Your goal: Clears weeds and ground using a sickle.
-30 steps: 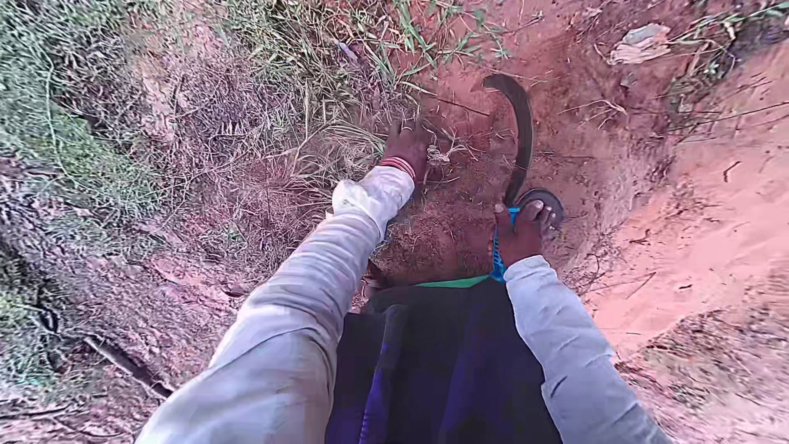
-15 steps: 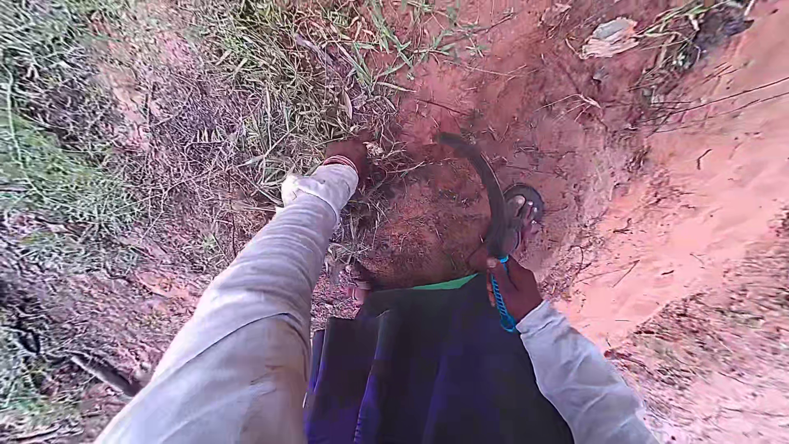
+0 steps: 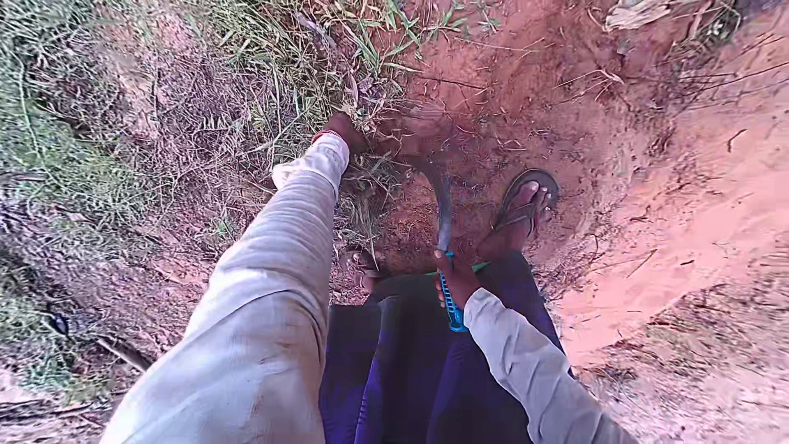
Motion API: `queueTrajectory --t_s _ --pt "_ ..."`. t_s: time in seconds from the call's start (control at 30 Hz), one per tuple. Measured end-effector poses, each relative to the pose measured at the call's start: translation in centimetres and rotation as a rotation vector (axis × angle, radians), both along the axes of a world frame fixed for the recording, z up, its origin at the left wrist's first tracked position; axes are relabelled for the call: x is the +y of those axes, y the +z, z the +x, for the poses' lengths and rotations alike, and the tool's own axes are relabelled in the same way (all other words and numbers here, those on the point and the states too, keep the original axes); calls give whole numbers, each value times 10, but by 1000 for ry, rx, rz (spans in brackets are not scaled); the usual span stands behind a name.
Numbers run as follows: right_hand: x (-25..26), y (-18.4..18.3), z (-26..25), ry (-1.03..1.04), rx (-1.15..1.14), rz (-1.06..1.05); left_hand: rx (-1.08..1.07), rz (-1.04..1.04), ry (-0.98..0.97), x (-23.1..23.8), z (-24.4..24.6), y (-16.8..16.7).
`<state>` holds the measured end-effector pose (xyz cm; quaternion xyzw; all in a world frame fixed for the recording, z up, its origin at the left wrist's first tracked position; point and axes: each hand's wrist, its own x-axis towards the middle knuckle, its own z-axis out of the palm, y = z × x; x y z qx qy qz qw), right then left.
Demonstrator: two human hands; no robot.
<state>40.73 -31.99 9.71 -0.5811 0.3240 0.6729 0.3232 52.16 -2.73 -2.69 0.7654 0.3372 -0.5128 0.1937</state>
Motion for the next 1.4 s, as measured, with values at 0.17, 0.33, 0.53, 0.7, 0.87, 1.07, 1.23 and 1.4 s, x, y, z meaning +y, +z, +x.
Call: queueTrajectory --t_s 0.17,0.33,0.53,0.7,0.87,1.07,1.23,1.4 --pt "-21 55 4 72 -328 116 -86 67 200 26 -42 25" --pt "13 -26 61 -179 -397 -54 -119 194 141 69 -53 27" --pt "84 -101 39 -413 -172 -2 -191 292 115 97 -42 42" --pt "53 -22 -6 -258 -84 14 -110 311 74 91 -38 50" --pt "39 -35 26 -338 -335 -22 -112 327 173 75 -33 55" --pt "108 -110 39 -553 -169 46 -203 428 78 55 -15 32" --pt "56 -37 -17 -208 -31 126 -376 402 -114 46 19 47" --pt "20 -25 15 -282 -260 -8 -421 326 -384 12 47 41"
